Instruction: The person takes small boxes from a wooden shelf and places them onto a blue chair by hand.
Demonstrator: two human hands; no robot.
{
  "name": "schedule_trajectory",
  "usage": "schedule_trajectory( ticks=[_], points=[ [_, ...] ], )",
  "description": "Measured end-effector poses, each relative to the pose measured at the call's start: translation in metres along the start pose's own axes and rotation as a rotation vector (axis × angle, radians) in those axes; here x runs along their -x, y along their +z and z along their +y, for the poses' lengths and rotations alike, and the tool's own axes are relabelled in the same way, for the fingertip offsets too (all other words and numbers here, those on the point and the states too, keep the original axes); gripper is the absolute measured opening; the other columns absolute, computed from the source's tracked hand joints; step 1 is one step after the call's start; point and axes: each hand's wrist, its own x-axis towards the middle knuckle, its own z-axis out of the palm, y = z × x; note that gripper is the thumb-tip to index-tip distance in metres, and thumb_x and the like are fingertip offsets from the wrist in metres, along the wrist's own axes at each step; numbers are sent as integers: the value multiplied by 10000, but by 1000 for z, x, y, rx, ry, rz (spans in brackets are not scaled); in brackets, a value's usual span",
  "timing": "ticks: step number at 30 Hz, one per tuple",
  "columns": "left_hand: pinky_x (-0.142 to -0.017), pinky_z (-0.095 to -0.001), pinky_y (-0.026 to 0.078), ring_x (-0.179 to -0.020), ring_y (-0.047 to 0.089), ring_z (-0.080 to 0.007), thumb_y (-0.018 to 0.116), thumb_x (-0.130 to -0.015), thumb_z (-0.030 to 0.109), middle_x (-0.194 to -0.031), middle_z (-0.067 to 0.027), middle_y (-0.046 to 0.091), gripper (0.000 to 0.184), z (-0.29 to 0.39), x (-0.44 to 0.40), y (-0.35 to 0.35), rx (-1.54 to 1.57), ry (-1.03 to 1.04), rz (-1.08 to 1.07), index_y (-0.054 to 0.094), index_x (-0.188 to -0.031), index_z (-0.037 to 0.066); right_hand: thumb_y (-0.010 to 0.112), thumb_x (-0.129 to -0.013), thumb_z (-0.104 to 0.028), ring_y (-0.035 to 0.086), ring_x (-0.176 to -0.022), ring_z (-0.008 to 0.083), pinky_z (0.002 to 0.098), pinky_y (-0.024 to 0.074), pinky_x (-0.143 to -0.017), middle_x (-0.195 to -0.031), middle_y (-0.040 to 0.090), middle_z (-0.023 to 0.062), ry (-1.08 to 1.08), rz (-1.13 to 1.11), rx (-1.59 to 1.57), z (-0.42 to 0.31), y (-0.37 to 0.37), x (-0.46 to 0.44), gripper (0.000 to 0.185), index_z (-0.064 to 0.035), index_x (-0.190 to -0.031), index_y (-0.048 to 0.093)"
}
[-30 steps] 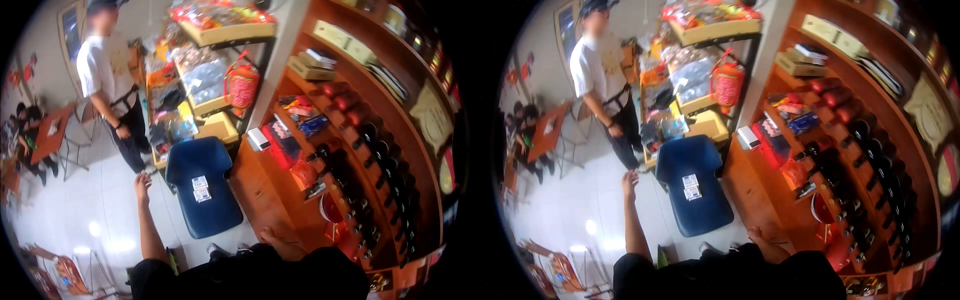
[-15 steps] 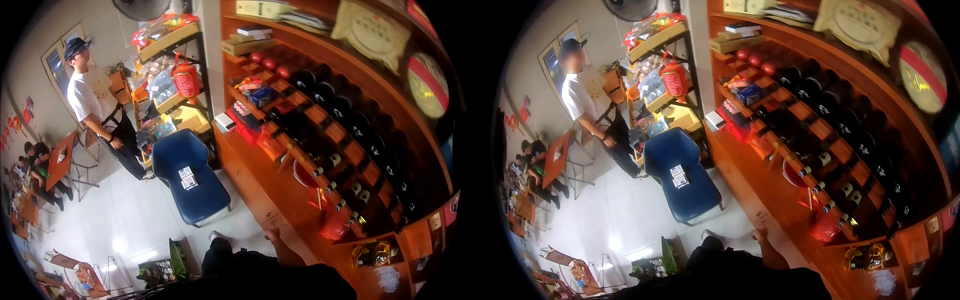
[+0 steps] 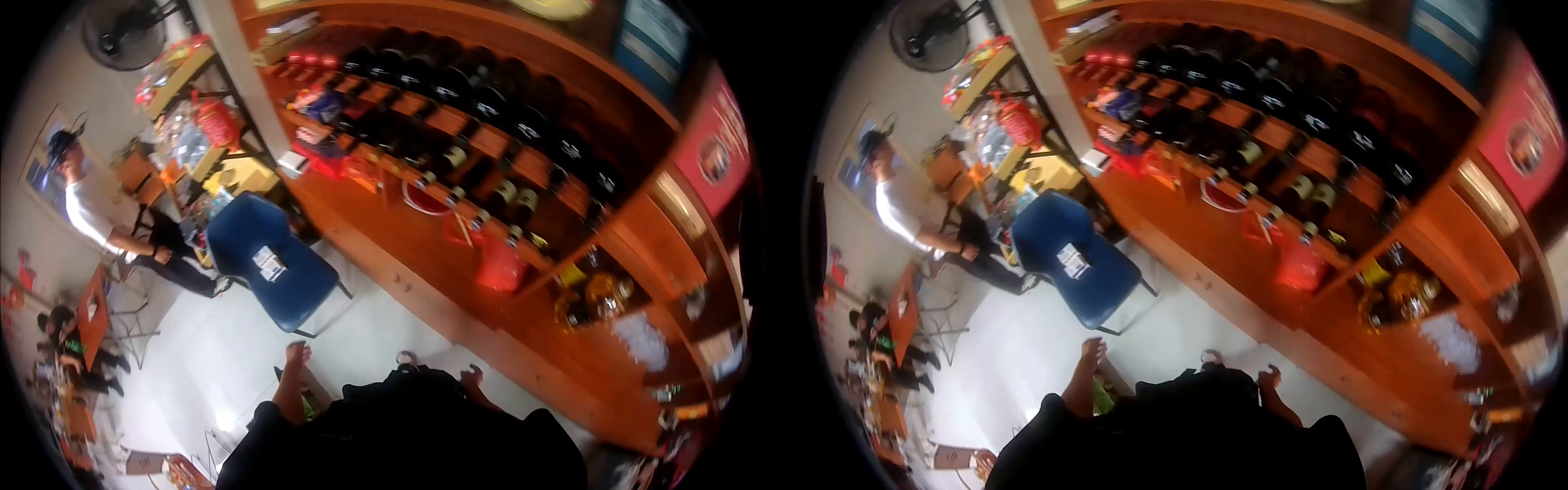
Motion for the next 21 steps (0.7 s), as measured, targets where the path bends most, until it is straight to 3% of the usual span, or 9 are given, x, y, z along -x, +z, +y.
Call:
schedule_trajectory(
  ticks=[1,3,8,9,11,12,13,16,21],
  points=[
    [-507,-293,474,-629,602,-166,577,-831,226,-757,-68,629,231,12,-4,24,4,74,-91,593,-1007,76,659,-655,-120,609,-536,235,370,511,-524,-609,621,114,180,-44,-108,-47,-23,20,407,-100,-1060,636],
    [-548,-276,478,-648,610,-172,578,-836,276,-799,-73,632,310,17,-1,77,-5,237,-259,573,-1059,60,662,-648,-111,622,-583,247,374,513,-563,-633,628,143,149,8,-106,-102,-58,55,396,-101,-1043,636],
    [-630,-322,499,-726,622,-199,520,-882,282,-876,-104,636,304,-40,79,201,-158,274,-601,563,-1092,65,615,-685,-78,639,-683,281,399,508,-647,-685,643,139,-52,-29,103,-67,-153,101,290,-146,-963,664],
    [-697,-337,495,-790,616,-210,491,-877,237,-932,-111,630,297,-68,96,210,-281,254,-657,557,-1103,56,611,-694,-84,639,-701,284,398,506,-649,-691,644,137,29,16,127,-51,-177,110,256,-148,-934,671],
    [-599,-344,488,-705,617,-200,490,-900,251,-803,-80,641,221,-167,86,200,-487,306,-734,621,-933,76,608,-706,-84,637,-702,296,396,507,-650,-682,638,140,110,145,97,-26,-228,137,190,-138,-875,676],
    [-610,-394,480,-747,626,-231,507,-882,294,-775,-88,640,230,-242,33,184,-906,547,-817,636,-854,106,588,-725,-63,628,-674,302,398,498,-631,-671,629,146,124,260,90,-14,-242,144,150,-131,-826,676],
    [-627,-429,473,-784,623,-277,511,-857,346,-759,-101,637,259,-269,52,162,-904,691,-881,631,-847,117,588,-725,-63,628,-674,302,398,498,-631,-671,629,146,151,290,75,-5,-255,152,150,-131,-826,676],
    [-633,-430,480,-800,619,-282,505,-864,333,-798,-100,628,244,-272,88,103,-824,-49,-705,616,-877,115,561,-752,-34,599,-627,313,397,468,-592,-657,612,163,235,371,-19,28,-279,157,151,-122,-811,669],
    [-642,-433,493,-827,611,-289,496,-874,310,-863,-99,613,226,-256,122,70,-716,-233,-504,592,-928,113,563,-762,-56,599,-670,339,413,471,-640,-684,606,186,456,502,-208,41,-291,169,120,-93,-820,661]
  ],
)
